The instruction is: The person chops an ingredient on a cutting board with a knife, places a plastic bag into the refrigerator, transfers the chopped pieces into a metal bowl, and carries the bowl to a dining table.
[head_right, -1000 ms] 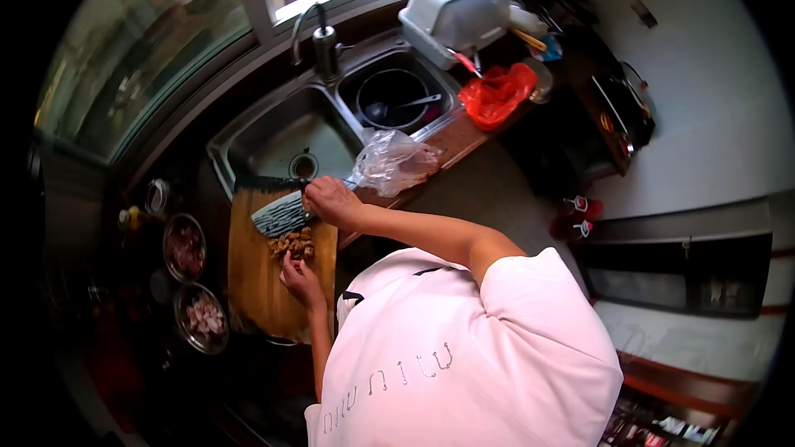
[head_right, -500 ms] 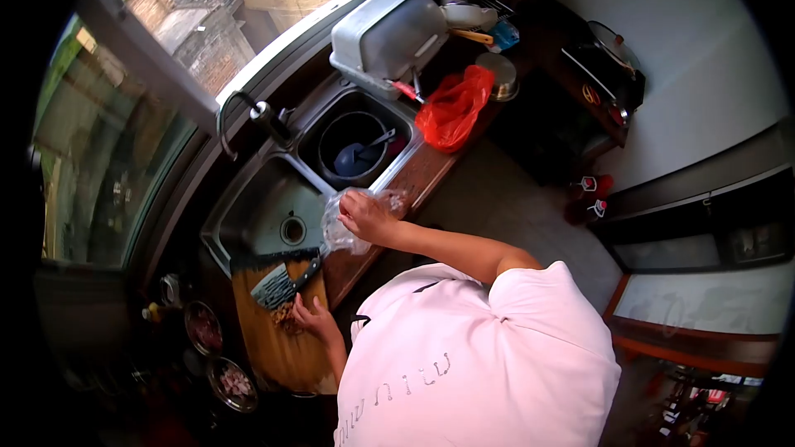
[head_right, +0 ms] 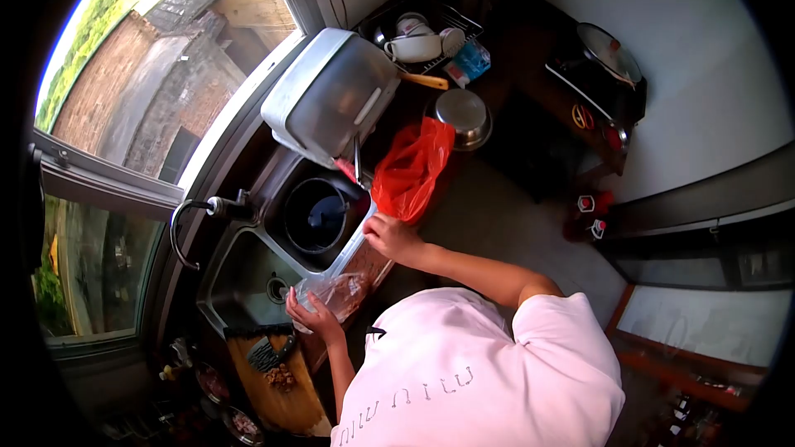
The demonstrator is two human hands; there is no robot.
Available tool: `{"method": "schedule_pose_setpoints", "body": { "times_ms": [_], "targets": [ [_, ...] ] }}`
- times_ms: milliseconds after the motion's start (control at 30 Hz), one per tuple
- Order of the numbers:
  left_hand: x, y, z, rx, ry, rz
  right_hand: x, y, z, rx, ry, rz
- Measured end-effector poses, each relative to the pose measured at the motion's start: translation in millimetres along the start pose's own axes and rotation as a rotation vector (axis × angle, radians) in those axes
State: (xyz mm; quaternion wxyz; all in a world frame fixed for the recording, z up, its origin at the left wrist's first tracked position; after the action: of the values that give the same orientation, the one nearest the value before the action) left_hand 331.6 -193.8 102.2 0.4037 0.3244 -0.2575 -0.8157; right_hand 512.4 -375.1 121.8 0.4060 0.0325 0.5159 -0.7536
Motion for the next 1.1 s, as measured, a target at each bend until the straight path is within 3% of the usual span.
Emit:
{"method": "schedule_pose_setpoints", "body": {
  "times_ms": [267,400,500,533,567,600,700,767,833,900,1000,1100],
  "targets": [
    [-26,43,-46,0.127,-0.191,0.031,-17,47,82,0.201,0.198,-0.093],
    [-41,40,-72,0.144,-0.24,-0.091,-44,70,130,0.277,0.261,-0.061],
    [-49,53,-79,0.126,-0.29,-0.133,-93,94,165,0.274,0.27,-0.141],
    [-49,55,-82,0.129,-0.292,-0.127,-110,129,172,0.244,0.28,-0.122],
    [-48,58,-85,0.122,-0.288,-0.107,-134,146,182,0.32,0.219,-0.223],
    [-48,62,-86,0.114,-0.281,-0.088,-156,189,186,0.545,0.262,-0.133],
    [-41,60,-97,0.071,-0.219,-0.069,-245,241,206,0.603,0.248,-0.203],
    [-36,70,-95,0.025,-0.191,0.004,-298,276,208,0.888,0.043,-0.21],
    [-30,76,-97,-0.003,-0.174,0.092,-339,292,204,0.83,-0.056,-0.318],
    [-20,81,-100,-0.041,-0.165,0.177,-372,312,197,0.735,-0.303,-0.568],
    [-11,94,-105,-0.025,-0.152,0.247,-395,387,180,0.549,-0.508,-0.643],
    [4,106,-98,-0.089,-0.16,0.27,-404,473,157,0.293,-0.464,-0.538]
  ]
}}
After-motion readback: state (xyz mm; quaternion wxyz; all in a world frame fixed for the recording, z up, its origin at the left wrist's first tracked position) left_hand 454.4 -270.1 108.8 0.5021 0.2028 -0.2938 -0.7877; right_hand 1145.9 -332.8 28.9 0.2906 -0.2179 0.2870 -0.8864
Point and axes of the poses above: each hand's wrist, its own x-axis away from the middle knuckle, its own z-axis out of the back of the hand, y = z × x, the point moved 1 cm from there along -x, towards the middle knuckle, and after that the axes turned 13 degrees about z, right-handed, at the moved point
